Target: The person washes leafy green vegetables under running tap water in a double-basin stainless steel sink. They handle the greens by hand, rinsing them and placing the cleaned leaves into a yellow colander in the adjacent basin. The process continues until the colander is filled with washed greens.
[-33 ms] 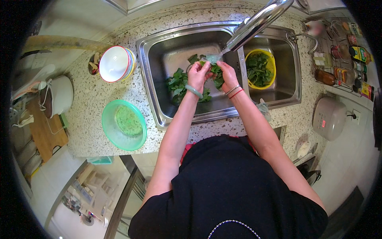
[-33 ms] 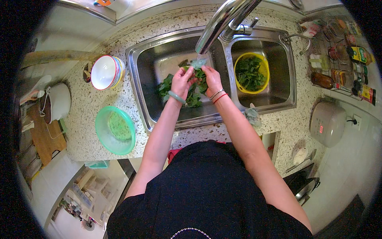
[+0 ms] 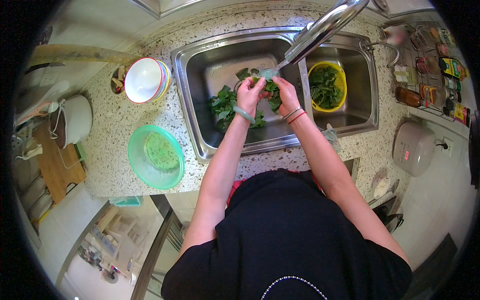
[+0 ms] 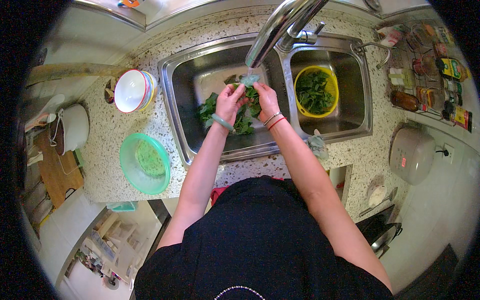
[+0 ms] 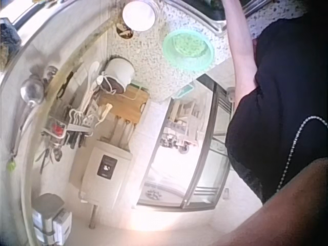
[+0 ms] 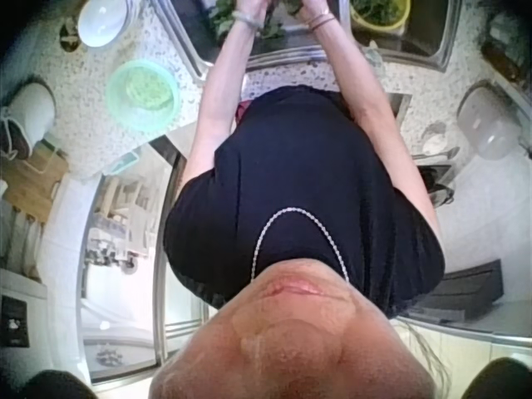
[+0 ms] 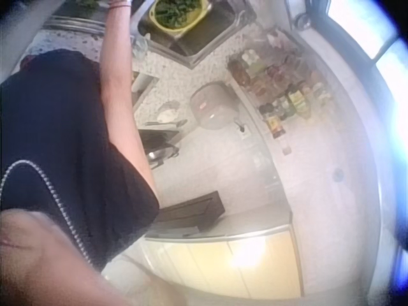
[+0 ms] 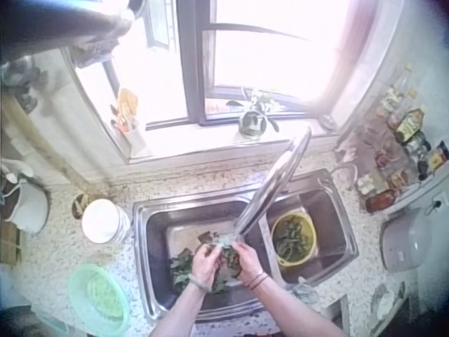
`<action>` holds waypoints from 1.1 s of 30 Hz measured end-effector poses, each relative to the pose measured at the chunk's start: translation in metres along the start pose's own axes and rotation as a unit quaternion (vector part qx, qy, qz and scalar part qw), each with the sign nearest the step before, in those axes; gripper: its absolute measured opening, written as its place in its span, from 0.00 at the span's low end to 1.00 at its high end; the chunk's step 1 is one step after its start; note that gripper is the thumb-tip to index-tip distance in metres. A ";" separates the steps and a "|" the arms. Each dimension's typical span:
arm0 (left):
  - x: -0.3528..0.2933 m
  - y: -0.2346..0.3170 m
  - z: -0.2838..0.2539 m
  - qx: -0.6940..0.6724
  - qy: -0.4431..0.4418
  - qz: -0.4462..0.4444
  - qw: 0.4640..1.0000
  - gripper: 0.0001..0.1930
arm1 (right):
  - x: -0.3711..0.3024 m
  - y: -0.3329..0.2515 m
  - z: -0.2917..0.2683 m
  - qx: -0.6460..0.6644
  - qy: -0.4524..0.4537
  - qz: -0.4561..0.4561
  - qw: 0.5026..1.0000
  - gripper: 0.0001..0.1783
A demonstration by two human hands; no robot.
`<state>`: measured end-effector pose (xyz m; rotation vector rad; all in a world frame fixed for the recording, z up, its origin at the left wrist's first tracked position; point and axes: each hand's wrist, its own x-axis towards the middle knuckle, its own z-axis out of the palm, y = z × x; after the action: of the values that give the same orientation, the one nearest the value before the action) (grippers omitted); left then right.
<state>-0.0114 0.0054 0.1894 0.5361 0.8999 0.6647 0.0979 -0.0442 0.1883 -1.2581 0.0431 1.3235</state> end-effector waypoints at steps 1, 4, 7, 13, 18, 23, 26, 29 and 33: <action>0.001 -0.001 0.000 0.018 0.007 0.008 1.000 0.06 | 0.000 0.000 -0.001 -0.002 0.002 -0.002 1.000 0.10; 0.008 -0.003 0.005 0.059 0.032 0.027 0.997 0.07 | 0.004 0.002 -0.006 -0.036 0.007 -0.033 0.999 0.10; 0.017 -0.006 0.000 0.048 0.083 0.030 0.995 0.08 | 0.002 0.000 -0.009 -0.059 -0.003 -0.060 0.996 0.10; 0.023 -0.010 -0.004 0.024 0.117 0.012 0.993 0.09 | -0.011 -0.007 -0.009 -0.054 -0.002 -0.003 0.999 0.09; 0.016 -0.020 -0.011 -0.065 0.050 -0.027 0.996 0.10 | -0.010 -0.002 -0.006 -0.045 -0.006 -0.023 0.999 0.09; 0.001 0.004 0.012 0.026 0.030 -0.057 0.998 0.18 | -0.009 -0.004 0.000 -0.161 -0.003 -0.038 0.986 0.08; 0.013 0.002 0.005 0.021 0.039 -0.032 0.999 0.15 | -0.008 -0.006 0.002 -0.224 -0.007 -0.041 0.974 0.07; 0.024 -0.003 0.000 -0.040 0.040 -0.033 0.998 0.13 | -0.011 -0.012 0.005 -0.212 -0.017 -0.043 0.976 0.07; 0.023 0.001 0.003 -0.084 0.042 -0.033 0.995 0.13 | -0.010 -0.013 0.003 -0.219 0.022 -0.093 0.971 0.08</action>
<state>0.0013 0.0223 0.1789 0.3277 0.9271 0.6997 0.1027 -0.0454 0.2043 -1.6195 -0.3460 1.1770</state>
